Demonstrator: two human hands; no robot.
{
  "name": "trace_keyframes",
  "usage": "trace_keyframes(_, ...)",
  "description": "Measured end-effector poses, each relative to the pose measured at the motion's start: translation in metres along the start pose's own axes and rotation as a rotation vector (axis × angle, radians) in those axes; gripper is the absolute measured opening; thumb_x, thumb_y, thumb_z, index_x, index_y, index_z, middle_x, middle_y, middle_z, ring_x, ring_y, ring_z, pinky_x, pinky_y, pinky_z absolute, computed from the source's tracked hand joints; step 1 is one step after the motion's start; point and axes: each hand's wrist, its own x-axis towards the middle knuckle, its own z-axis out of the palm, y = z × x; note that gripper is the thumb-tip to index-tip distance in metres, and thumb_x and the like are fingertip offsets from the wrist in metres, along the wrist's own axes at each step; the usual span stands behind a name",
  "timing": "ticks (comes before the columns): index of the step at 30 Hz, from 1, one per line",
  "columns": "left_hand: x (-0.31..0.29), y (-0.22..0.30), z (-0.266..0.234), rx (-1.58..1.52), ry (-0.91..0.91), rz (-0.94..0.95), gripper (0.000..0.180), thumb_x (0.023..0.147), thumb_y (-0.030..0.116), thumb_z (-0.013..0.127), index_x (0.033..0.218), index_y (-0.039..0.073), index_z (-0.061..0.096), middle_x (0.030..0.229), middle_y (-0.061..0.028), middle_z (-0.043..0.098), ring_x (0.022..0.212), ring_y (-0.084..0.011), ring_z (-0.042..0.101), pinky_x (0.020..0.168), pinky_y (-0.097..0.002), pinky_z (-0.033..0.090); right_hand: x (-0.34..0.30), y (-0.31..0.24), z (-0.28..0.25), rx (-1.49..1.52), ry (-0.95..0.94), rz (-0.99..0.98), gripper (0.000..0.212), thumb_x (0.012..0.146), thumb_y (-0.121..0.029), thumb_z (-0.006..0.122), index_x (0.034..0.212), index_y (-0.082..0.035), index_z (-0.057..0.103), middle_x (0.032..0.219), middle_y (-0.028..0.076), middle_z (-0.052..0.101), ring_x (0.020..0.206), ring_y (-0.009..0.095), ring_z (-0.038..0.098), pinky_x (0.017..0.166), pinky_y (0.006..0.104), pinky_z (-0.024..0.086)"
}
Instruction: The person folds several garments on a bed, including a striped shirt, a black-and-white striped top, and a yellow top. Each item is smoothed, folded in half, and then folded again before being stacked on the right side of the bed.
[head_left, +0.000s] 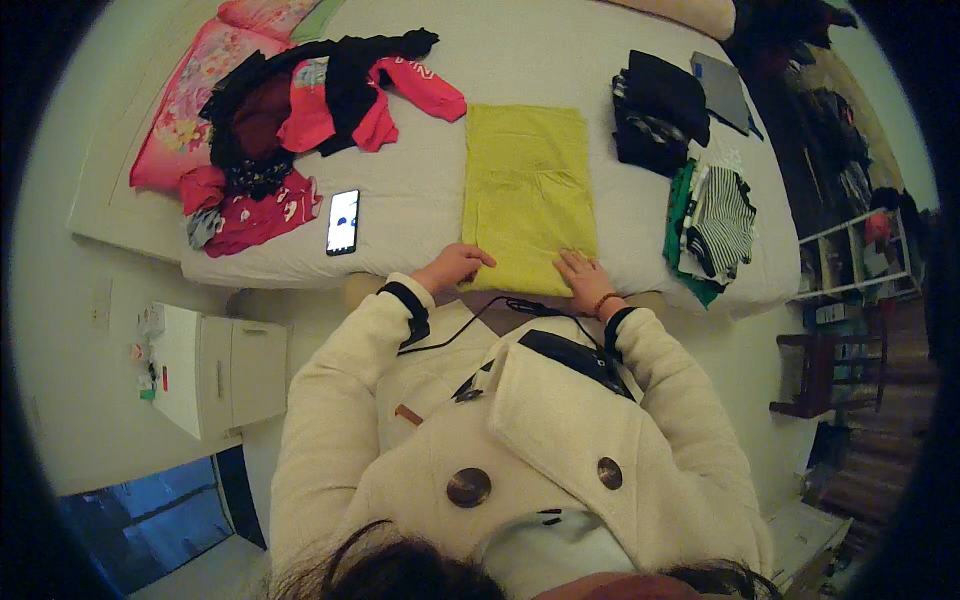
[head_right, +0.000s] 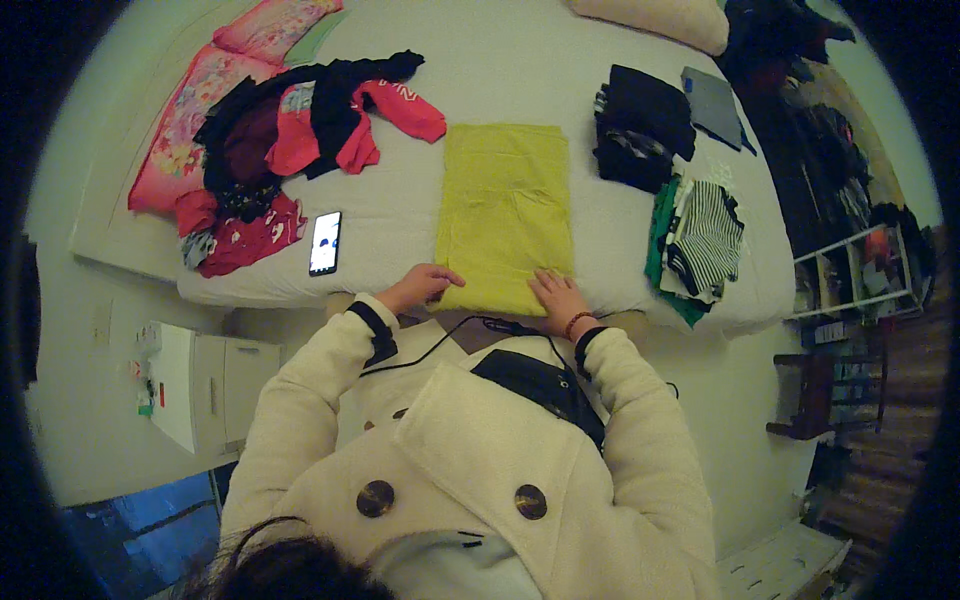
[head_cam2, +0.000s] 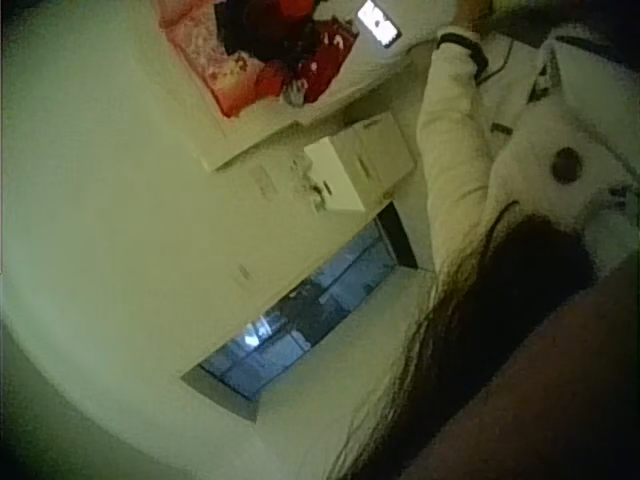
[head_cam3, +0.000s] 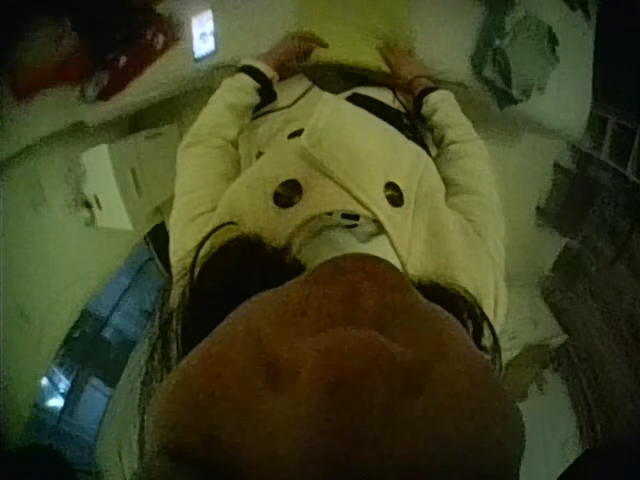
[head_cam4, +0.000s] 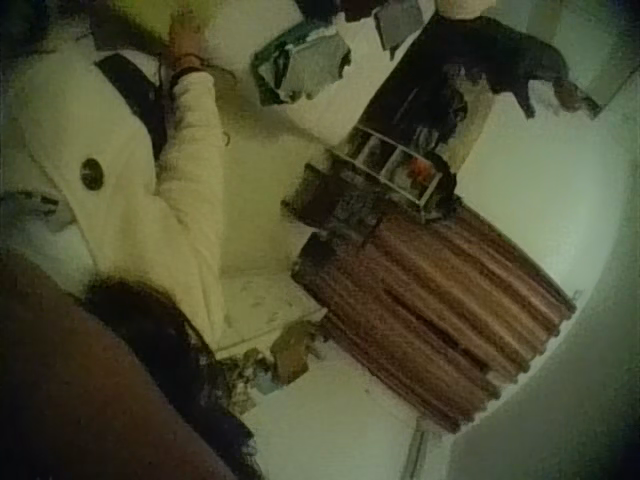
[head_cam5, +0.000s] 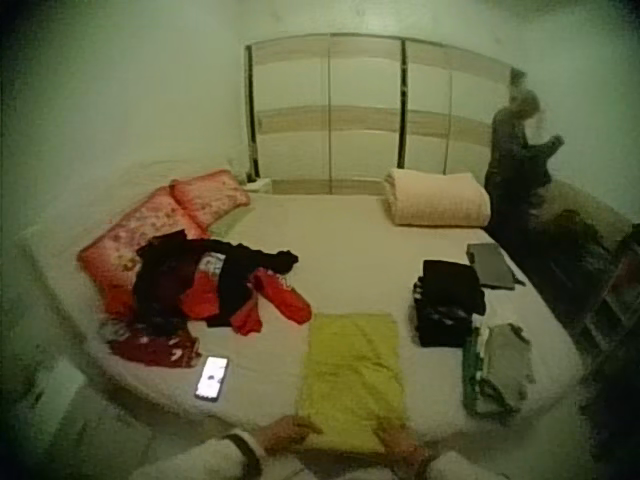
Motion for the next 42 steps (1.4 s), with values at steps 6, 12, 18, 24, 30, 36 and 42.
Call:
trace_keyframes(6,-0.007,-0.023,0.030,0.982,0.184,0.420,0.025,0.071,0.012,0.060,0.093,0.000,0.062,0.071,-0.0145,0.058,0.070,-0.0297,0.059,0.062,-0.0398,0.047,0.009,0.032,0.021,0.141,0.098,0.071,0.038,0.072,-0.018,0.061,0.109,-0.009,0.056,0.117,0.013,0.053,0.110,0.031,0.048,0.092,0.0383,0.039)
trace_keyframes(12,-0.005,-0.028,0.033,1.142,0.237,0.215,0.016,0.065,0.010,0.062,0.077,0.001,0.060,0.090,-0.0178,0.058,0.084,-0.0363,0.056,0.070,-0.0431,0.046,-0.003,0.031,0.002,0.299,-0.006,0.273,0.025,0.073,-0.009,0.056,0.097,-0.006,0.061,0.090,0.016,0.062,0.087,0.034,0.057,0.078,0.0417,0.046)
trace_keyframes(18,-0.012,0.062,-0.029,1.031,0.521,0.815,0.020,0.065,0.006,0.061,0.086,0.005,0.062,0.100,-0.0137,0.059,0.095,-0.0329,0.054,0.082,-0.0406,0.044,0.008,0.045,-0.065,0.466,0.208,0.384,0.026,0.076,-0.012,0.056,0.100,-0.004,0.061,0.088,0.017,0.063,0.082,0.031,0.061,0.073,0.0364,0.048)
trace_keyframes(24,-0.072,0.109,-0.041,1.011,0.320,0.764,0.042,0.067,-0.002,0.060,0.106,0.011,0.060,0.110,-0.0075,0.059,0.113,-0.0303,0.047,0.092,-0.0388,0.040,0.010,0.038,-0.128,0.630,-0.007,0.194,0.022,0.077,-0.017,0.059,0.095,-0.004,0.062,0.075,0.015,0.063,0.067,0.024,0.060,0.063,0.0323,0.046)
trace_keyframes(30,-0.114,0.101,-0.019,0.972,0.009,0.516,0.029,0.068,0.009,0.060,0.097,0.009,0.063,0.087,-0.0125,0.062,0.085,-0.0313,0.059,0.073,-0.0402,0.046,-0.007,0.013,-0.143,0.695,-0.470,0.114,0.022,0.077,-0.022,0.061,0.089,-0.003,0.062,0.061,0.009,0.055,0.056,0.016,0.049,0.055,0.0313,0.041)
trace_keyframes(36,-0.093,0.124,-0.041,0.798,-0.139,0.344,0.026,0.076,0.012,0.058,0.100,0.003,0.061,0.085,-0.0152,0.063,0.077,-0.0293,0.059,0.069,-0.0360,0.046,0.004,0.026,-0.175,0.728,-0.604,0.118,0.020,0.078,-0.021,0.062,0.086,-0.002,0.063,0.067,0.005,0.059,0.063,0.012,0.051,0.060,0.0280,0.043)
trace_keyframes(42,0.026,0.205,-0.099,0.818,0.309,0.376,0.031,0.080,0.025,0.057,0.104,0.006,0.059,0.095,-0.0176,0.061,0.089,-0.0323,0.058,0.075,-0.0395,0.046,0.096,0.112,-0.220,0.361,-0.102,0.131,0.017,0.078,-0.020,0.058,0.086,-0.006,0.064,0.074,0.011,0.063,0.068,0.023,0.058,0.063,0.0348,0.047)
